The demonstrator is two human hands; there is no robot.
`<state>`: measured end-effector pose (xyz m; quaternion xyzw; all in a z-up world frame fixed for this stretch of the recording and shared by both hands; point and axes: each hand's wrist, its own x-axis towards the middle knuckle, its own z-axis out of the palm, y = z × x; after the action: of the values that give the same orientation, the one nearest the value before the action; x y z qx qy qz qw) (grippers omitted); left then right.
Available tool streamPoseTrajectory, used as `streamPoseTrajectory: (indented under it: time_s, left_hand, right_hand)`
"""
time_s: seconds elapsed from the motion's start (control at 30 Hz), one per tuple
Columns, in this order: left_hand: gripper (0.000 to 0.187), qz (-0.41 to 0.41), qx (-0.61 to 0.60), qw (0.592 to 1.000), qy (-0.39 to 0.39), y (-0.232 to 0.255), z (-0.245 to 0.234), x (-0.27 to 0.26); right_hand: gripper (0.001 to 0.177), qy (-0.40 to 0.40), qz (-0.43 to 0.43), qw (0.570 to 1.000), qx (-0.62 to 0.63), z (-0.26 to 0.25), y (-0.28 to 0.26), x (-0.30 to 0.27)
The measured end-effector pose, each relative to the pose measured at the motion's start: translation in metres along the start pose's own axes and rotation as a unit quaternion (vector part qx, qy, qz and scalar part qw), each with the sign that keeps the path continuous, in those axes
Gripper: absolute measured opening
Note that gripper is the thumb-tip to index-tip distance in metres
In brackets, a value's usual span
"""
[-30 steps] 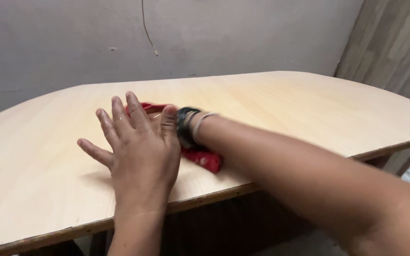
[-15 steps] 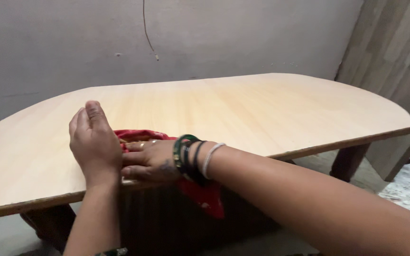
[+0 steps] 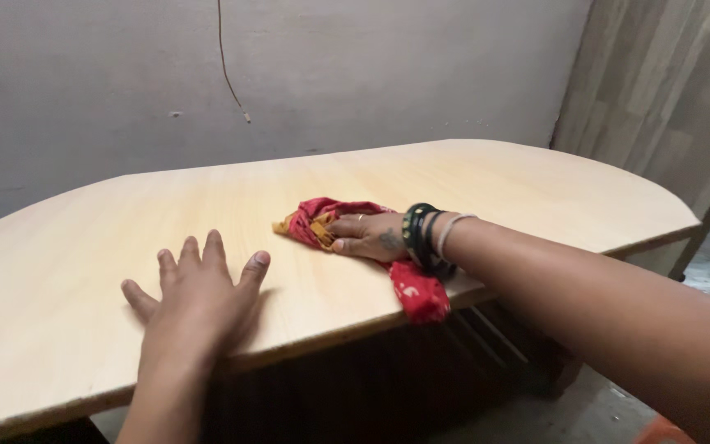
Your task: The person wipes a light-colored wooden table and a dark wooden bench using a red cloth. They dip the cloth into a pink bucket of water, wring it out, and wipe the surfaces in circular and back-and-forth motions.
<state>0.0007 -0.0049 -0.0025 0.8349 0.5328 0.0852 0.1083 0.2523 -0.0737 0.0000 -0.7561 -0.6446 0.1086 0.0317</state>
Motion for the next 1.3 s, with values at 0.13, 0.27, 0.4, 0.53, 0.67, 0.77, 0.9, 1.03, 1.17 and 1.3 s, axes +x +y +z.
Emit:
streamPoseTrajectory:
  time_s: [0.13,0.27,0.4,0.53,0.67,0.77,0.9,1.03,1.17,1.3]
  left_hand:
    - [0.089,0.028,-0.100,0.993,0.051,-0.004,0.000,-0.001]
    - [0.091,0.051,-0.161,0.978,0.120,-0.003,0.000,-0.012]
    - [0.096,0.061,-0.171,0.966,0.184,-0.003,0.001,-0.018]
    - [0.096,0.036,-0.191,0.964,0.183,-0.005,0.002,-0.011]
    - [0.090,-0.002,-0.210,0.968,0.141,-0.010,0.002,0.001]
    - [0.086,-0.026,-0.189,0.976,0.104,-0.011,0.003,0.004]
    - [0.083,-0.046,-0.142,0.985,0.087,-0.009,0.004,0.007]
    - [0.079,-0.042,-0.082,0.993,0.071,-0.006,0.007,0.006]
    - [0.082,-0.040,-0.047,0.996,0.060,-0.003,0.004,0.002]
    - [0.090,-0.038,-0.009,0.999,0.031,0.001,-0.001,-0.004]
  right_hand:
    - [0.073,-0.003,0.009,0.999,-0.052,-0.001,-0.009,0.059]
    - [0.083,0.003,-0.008,0.996,-0.087,0.002,-0.051,0.104]
    - [0.071,0.021,-0.189,0.981,-0.049,0.007,-0.103,0.116]
    - [0.063,0.008,-0.305,0.951,-0.057,0.010,-0.134,0.081]
    - [0.065,-0.003,-0.219,0.974,-0.061,0.018,-0.144,0.032]
    - [0.066,0.015,-0.241,0.969,-0.051,0.024,-0.127,0.000]
    - [0.066,0.012,-0.250,0.968,-0.021,0.029,-0.088,-0.042]
    - [0.064,0.004,-0.242,0.970,0.002,0.023,-0.041,-0.074]
    - [0.065,-0.042,-0.047,0.997,0.047,0.007,0.001,-0.074]
    - [0.071,-0.019,0.014,0.999,0.039,-0.003,0.038,-0.033]
